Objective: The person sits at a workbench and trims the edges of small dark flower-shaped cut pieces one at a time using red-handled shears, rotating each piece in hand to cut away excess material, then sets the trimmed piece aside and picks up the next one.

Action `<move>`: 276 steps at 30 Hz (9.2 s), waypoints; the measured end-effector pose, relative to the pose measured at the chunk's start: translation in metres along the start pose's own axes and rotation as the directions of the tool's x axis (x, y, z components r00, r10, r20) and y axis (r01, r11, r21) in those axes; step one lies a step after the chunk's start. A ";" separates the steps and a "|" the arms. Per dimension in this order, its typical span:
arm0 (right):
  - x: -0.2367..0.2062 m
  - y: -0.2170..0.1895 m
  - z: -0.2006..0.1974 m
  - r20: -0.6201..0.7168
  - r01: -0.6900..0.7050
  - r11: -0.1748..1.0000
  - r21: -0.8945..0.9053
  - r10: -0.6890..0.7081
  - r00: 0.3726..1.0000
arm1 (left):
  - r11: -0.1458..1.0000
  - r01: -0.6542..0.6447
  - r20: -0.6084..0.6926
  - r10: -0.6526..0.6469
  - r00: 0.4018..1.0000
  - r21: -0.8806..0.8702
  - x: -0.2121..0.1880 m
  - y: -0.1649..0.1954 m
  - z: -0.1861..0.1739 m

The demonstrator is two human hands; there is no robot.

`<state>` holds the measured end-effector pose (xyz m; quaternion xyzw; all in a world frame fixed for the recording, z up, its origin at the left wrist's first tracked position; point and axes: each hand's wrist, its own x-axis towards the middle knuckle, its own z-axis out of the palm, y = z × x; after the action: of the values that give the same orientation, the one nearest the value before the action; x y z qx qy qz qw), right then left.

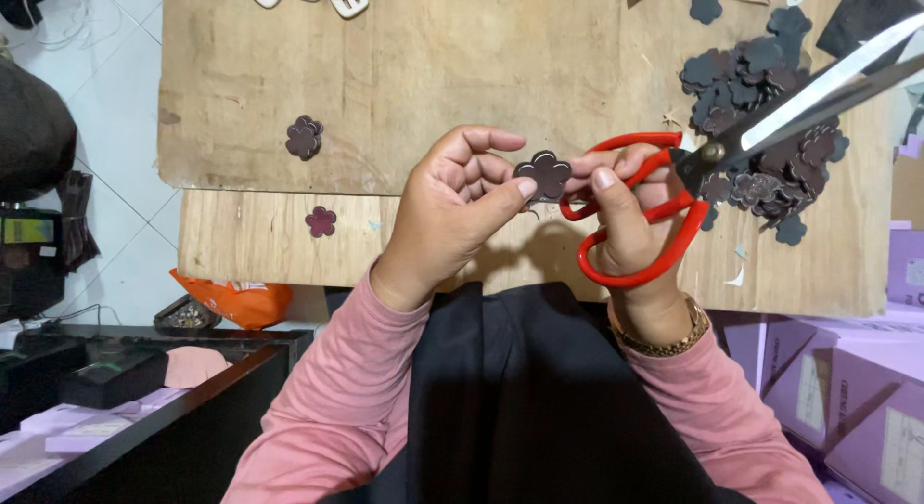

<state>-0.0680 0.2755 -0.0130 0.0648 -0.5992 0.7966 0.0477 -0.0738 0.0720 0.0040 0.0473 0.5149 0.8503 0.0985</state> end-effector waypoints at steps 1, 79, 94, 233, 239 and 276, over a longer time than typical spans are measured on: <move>0.000 0.000 -0.002 0.010 -0.001 1.000 0.019 0.001 1.000 | 1.000 -0.002 0.001 0.002 1.000 0.017 -0.001 0.000 0.001; 0.000 0.023 -0.022 0.047 -0.122 0.992 0.046 0.119 0.992 | 0.997 0.041 -0.021 -0.040 0.999 0.070 0.019 -0.040 0.013; -0.010 0.024 -0.023 0.318 -0.181 0.980 -0.087 0.200 0.927 | 0.996 -0.026 -0.096 0.034 0.995 0.086 0.015 -0.032 0.007; -0.010 0.026 -0.023 0.564 -0.261 0.901 -0.347 0.423 0.709 | 0.991 0.051 -0.073 -0.043 0.996 0.120 0.012 -0.001 -0.004; -0.011 0.026 -0.023 0.593 -0.216 0.925 -0.313 0.368 0.716 | 0.984 0.065 -0.034 -0.060 0.998 0.165 0.011 -0.004 -0.003; -0.014 0.024 -0.029 0.554 -0.135 0.938 -0.318 0.300 0.776 | 0.992 0.113 0.027 -0.115 0.993 0.053 0.003 -0.009 0.022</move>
<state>-0.0587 0.2969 -0.0458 0.2340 -0.6862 0.6500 -0.2276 -0.0720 0.0956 0.0056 0.0330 0.5367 0.8291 0.1532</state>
